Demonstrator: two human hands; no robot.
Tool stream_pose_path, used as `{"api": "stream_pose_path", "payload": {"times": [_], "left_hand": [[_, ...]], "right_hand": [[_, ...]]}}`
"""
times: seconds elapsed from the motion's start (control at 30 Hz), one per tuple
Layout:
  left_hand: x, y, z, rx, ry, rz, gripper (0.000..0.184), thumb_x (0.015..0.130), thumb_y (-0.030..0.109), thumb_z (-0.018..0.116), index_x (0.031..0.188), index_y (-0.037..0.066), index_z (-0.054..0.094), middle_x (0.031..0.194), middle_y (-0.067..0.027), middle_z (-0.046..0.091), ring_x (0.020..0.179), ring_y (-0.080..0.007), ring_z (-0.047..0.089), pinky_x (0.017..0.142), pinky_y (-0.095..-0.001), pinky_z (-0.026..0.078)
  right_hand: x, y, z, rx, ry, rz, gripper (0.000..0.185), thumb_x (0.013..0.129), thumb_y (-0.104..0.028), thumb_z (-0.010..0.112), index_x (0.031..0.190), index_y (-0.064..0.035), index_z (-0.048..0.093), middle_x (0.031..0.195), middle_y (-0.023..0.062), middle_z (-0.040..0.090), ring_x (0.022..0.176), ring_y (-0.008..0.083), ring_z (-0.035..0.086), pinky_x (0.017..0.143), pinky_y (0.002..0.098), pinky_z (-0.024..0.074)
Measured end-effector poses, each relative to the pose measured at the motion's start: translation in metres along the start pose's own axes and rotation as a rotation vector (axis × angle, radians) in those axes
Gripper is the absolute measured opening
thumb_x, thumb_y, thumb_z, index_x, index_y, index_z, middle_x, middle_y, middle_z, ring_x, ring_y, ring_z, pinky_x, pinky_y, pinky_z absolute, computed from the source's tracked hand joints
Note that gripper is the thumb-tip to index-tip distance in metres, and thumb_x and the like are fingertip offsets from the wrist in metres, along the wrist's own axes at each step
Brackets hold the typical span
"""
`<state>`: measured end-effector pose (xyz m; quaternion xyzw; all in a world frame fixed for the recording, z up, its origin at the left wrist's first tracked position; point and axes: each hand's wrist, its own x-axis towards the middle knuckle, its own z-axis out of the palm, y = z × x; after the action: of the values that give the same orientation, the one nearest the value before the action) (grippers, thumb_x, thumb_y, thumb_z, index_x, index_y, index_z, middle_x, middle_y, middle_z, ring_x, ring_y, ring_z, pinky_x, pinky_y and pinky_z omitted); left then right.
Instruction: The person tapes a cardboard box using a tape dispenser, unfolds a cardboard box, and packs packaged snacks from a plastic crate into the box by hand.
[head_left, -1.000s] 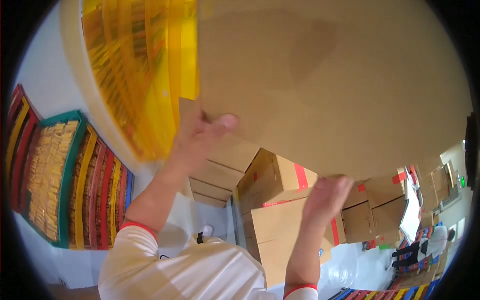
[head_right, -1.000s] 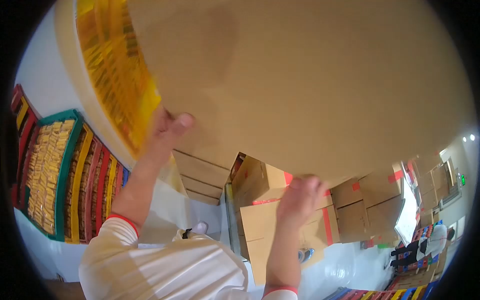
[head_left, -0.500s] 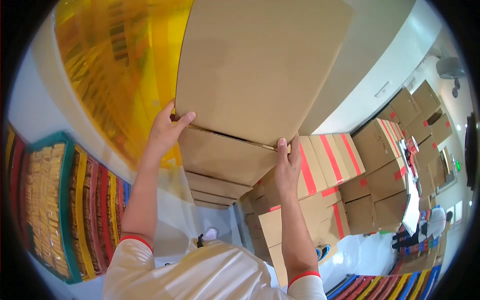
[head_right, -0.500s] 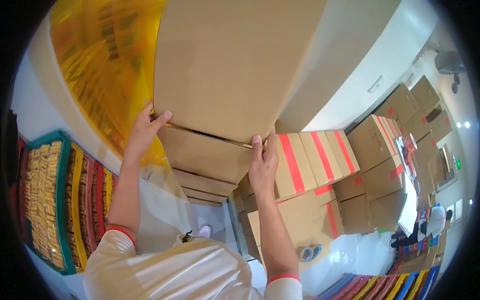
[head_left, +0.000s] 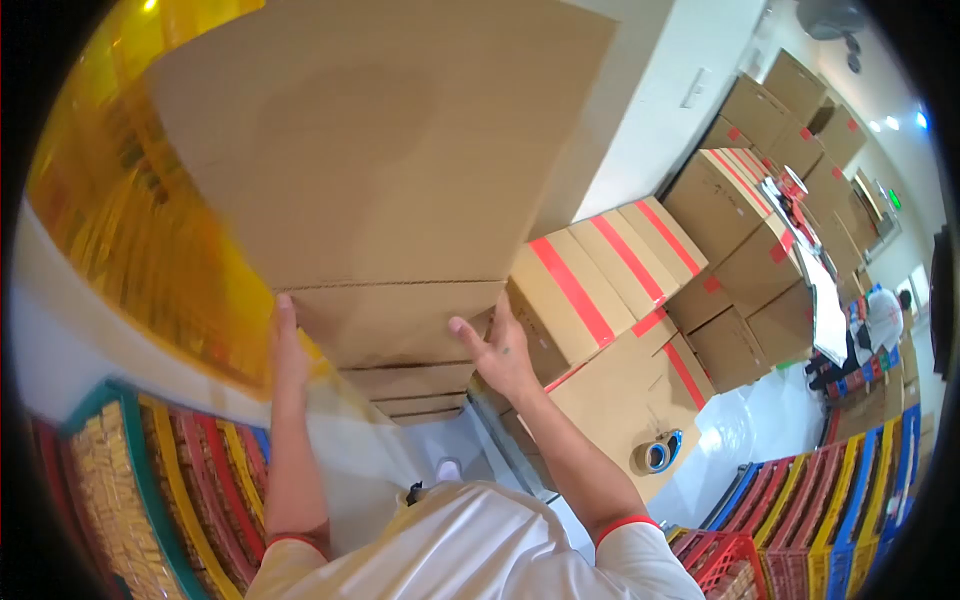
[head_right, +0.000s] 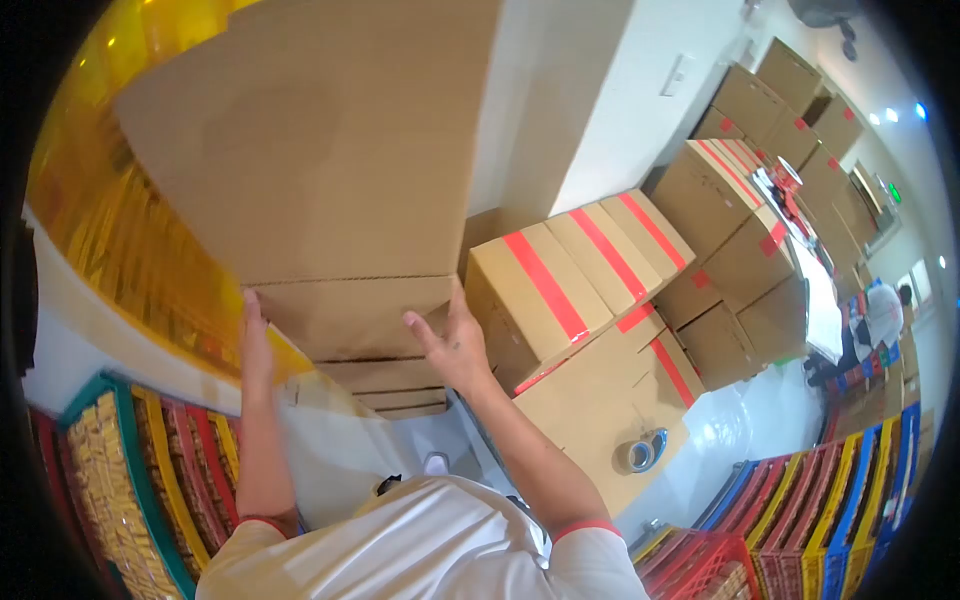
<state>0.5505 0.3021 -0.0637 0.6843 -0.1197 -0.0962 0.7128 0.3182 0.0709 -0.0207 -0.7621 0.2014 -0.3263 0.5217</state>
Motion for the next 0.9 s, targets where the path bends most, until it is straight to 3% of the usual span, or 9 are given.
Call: {"api": "stream_pose_path", "payload": {"times": [0.1,0.17,0.27,0.3,0.37,0.43,0.53,0.77,0.9], "left_hand": [[0.03,-0.015,-0.026,-0.048,0.024,0.054,0.077,0.113,0.053,0.04,0.167,0.001,0.024,0.174,-0.0123,0.024,0.16,-0.0282,0.023,0.131,-0.0415,0.017],[0.074,-0.005,-0.069,0.163,0.002,0.205,0.078,0.114,0.056,0.029,0.168,0.002,0.017,0.177,-0.011,0.014,0.163,-0.027,0.015,0.131,-0.0432,0.014],[0.051,0.176,-0.015,-0.056,-0.188,0.986,0.088,0.109,0.069,0.019,0.168,0.003,0.022,0.174,-0.0133,0.025,0.161,-0.0292,0.022,0.131,-0.0419,0.01],[0.094,0.177,-0.037,-0.119,-0.261,1.015,0.09,0.108,0.07,0.019,0.167,0.003,0.024,0.174,-0.0133,0.026,0.159,-0.0288,0.025,0.131,-0.0432,0.012],[0.162,0.182,-0.073,-0.073,-0.261,1.045,0.089,0.109,0.069,0.02,0.166,0.002,0.027,0.172,-0.0135,0.029,0.157,-0.0283,0.029,0.129,-0.0442,0.016],[0.184,0.176,-0.073,0.217,-0.032,0.999,0.084,0.11,0.064,0.022,0.164,0.001,0.03,0.17,-0.0139,0.032,0.154,-0.0282,0.032,0.128,-0.0436,0.02],[0.201,0.164,-0.064,0.385,0.06,0.971,0.076,0.112,0.057,0.024,0.161,0.0,0.035,0.167,-0.0146,0.037,0.151,-0.0279,0.037,0.126,-0.0428,0.024],[0.201,0.165,-0.049,0.613,0.229,1.148,0.06,0.117,0.041,0.031,0.156,-0.002,0.044,0.161,-0.0163,0.047,0.143,-0.0288,0.049,0.12,-0.0421,0.036],[0.108,0.187,-0.014,0.616,0.614,1.435,0.061,0.114,0.042,0.036,0.155,-0.003,0.044,0.159,-0.0182,0.048,0.143,-0.031,0.049,0.12,-0.0438,0.038]], "right_hand": [[0.001,-0.001,-0.022,-0.112,-0.058,0.056,0.081,0.106,-0.041,0.062,0.167,-0.0048,0.022,0.159,0.0237,0.048,0.149,0.0345,0.046,0.122,0.0434,0.0364],[0.027,0.009,-0.047,0.162,-0.111,0.039,0.071,0.113,-0.049,0.04,0.167,-0.006,0.024,0.17,0.0216,0.032,0.159,0.0327,0.028,0.129,0.0425,0.0235],[0.084,-0.074,-0.092,0.089,-0.008,-0.466,0.062,0.117,-0.043,0.021,0.165,-0.0066,0.032,0.174,0.0171,0.024,0.162,0.031,0.019,0.132,0.0413,0.0125],[0.105,-0.103,-0.099,0.213,-0.04,-0.558,0.064,0.117,-0.046,0.021,0.161,-0.0052,0.041,0.173,0.0174,0.027,0.163,0.0299,0.016,0.132,0.0413,0.0112],[0.147,-0.142,-0.102,0.258,-0.063,-0.707,0.069,0.116,-0.052,0.022,0.148,-0.0025,0.057,0.161,0.0186,0.048,0.154,0.031,0.037,0.129,0.0409,0.0222],[0.162,-0.173,-0.109,0.208,-0.257,-0.456,0.075,0.114,-0.059,0.023,0.132,-0.001,0.067,0.137,0.0161,0.067,0.132,0.0301,0.058,0.119,0.0407,0.0377],[0.184,-0.141,-0.084,0.25,-0.176,-0.484,0.076,0.113,-0.061,0.024,0.126,-0.0009,0.068,0.12,0.0147,0.072,0.112,0.0279,0.065,0.107,0.0403,0.0467],[0.173,-0.137,-0.102,-0.032,-0.191,-0.517,0.068,0.112,-0.057,0.03,0.132,-0.0031,0.066,0.131,0.0212,0.067,0.125,0.0344,0.06,0.112,0.0413,0.0444],[0.088,-0.092,-0.127,-0.063,0.029,-0.585,0.064,0.109,-0.05,0.05,0.157,-0.0086,0.046,0.165,0.0239,0.034,0.154,0.0415,0.031,0.124,0.047,0.0317]]}}
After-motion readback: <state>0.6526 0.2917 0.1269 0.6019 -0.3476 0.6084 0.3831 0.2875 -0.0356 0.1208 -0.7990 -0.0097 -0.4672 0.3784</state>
